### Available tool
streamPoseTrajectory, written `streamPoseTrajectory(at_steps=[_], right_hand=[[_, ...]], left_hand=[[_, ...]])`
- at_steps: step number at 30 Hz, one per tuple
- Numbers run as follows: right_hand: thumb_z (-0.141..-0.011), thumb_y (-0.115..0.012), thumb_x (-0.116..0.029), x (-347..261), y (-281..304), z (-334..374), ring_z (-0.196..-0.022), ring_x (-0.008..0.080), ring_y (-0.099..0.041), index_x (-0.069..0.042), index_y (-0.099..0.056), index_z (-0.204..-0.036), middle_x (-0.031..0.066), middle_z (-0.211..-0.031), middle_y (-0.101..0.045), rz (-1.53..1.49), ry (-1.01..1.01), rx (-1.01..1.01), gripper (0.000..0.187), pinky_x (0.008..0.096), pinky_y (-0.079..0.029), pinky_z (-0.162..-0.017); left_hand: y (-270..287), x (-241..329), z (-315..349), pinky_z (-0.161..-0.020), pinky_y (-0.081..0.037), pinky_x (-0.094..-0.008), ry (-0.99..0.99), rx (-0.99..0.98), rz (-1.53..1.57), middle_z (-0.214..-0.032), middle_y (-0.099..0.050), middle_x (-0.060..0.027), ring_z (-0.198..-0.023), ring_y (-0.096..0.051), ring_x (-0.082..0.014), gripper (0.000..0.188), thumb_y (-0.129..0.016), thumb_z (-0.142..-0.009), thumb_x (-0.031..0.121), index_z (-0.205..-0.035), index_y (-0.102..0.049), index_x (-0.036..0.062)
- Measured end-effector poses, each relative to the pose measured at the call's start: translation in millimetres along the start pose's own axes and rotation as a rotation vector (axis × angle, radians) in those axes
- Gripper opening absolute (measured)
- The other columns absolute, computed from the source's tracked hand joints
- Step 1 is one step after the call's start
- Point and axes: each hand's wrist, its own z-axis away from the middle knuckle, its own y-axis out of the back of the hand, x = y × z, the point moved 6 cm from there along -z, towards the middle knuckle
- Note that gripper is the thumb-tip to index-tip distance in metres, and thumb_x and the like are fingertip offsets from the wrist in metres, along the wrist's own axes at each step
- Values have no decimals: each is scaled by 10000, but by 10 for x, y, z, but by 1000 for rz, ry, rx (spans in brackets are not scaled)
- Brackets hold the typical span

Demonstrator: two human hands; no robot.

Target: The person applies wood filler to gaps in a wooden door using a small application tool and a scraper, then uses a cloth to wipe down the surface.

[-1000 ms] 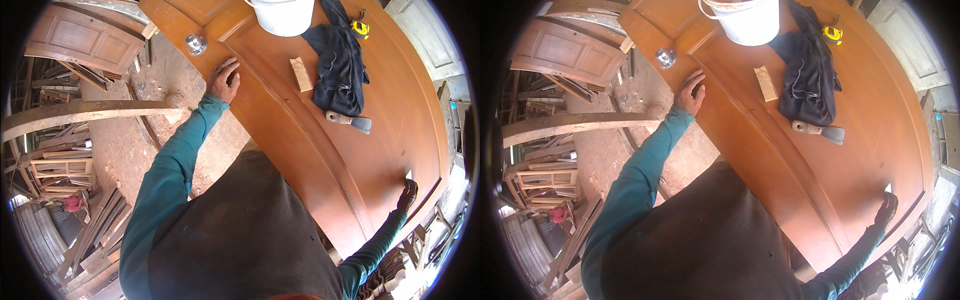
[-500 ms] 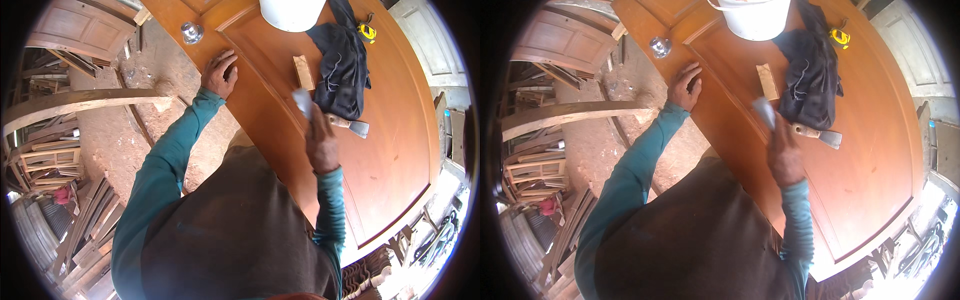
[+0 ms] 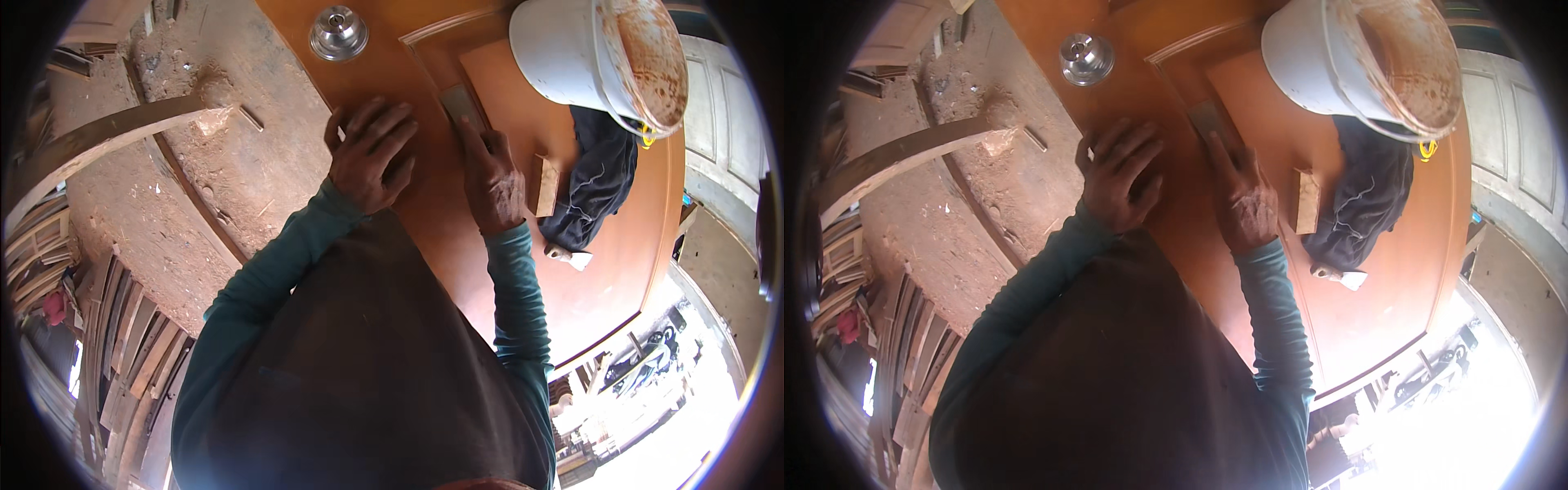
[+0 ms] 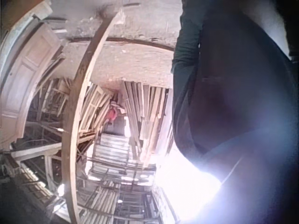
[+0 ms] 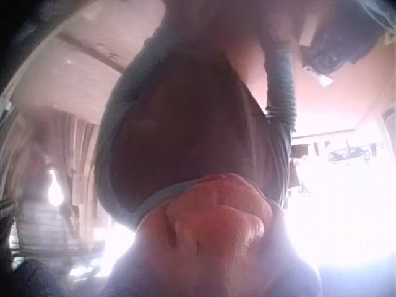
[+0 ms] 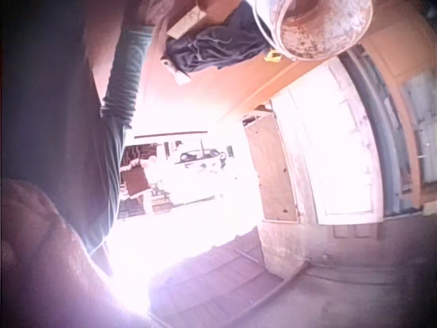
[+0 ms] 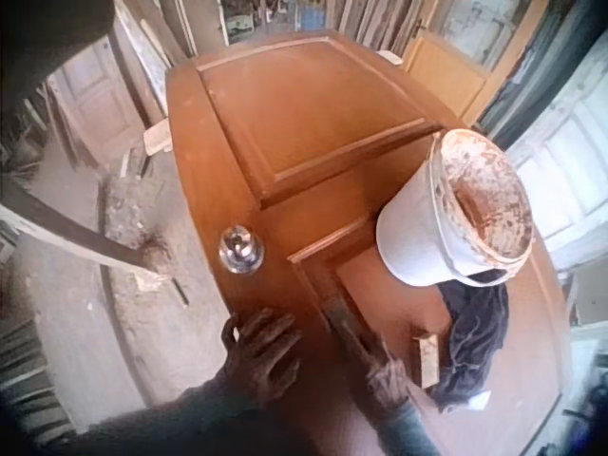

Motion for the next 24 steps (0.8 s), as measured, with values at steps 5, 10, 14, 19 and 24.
streamPoseTrajectory(at_steps=[5,10,14,19,24], right_hand=[[-889,-569,-2,-135,-34,-280,-834,359,-669,-149,-593,-1374,159,-1035,-594,49,-4,-90,507,458,-565,-700],[-865,-546,37,-342,17,-590,-938,355,-664,-192,-532,-1436,171,-1115,-573,94,31,-123,616,461,-573,-750],[-873,-537,39,-291,-47,-635,-919,350,-660,-174,-534,-1427,183,-1091,-563,76,-3,-175,594,462,-571,-743],[-909,-550,-5,-356,-5,-670,-784,359,-649,-171,-528,-1428,165,-1016,-553,149,74,-129,546,455,-555,-631],[-893,-568,-9,-418,-45,-838,-786,364,-639,-145,-545,-1409,174,-1002,-543,66,86,-68,534,458,-554,-637]], left_hand=[[129,-374,-87,-1168,-189,-554,95,14,24,-1468,-523,-99,-1400,-405,-339,554,-725,-791,249,-1319,-635,106],[128,-458,-144,-1148,-251,-579,61,44,129,-1450,-517,-165,-1383,-404,-403,568,-727,-770,221,-1309,-630,73],[75,-529,-186,-1130,-337,-574,5,69,224,-1420,-521,-207,-1334,-440,-444,564,-706,-771,179,-1310,-615,41],[98,-535,-198,-1127,-363,-551,26,55,260,-1388,-534,-213,-1297,-469,-453,526,-684,-785,164,-1285,-619,16],[98,-556,-217,-1092,-394,-551,18,99,256,-1364,-547,-207,-1268,-496,-447,500,-670,-793,166,-1270,-626,19]])
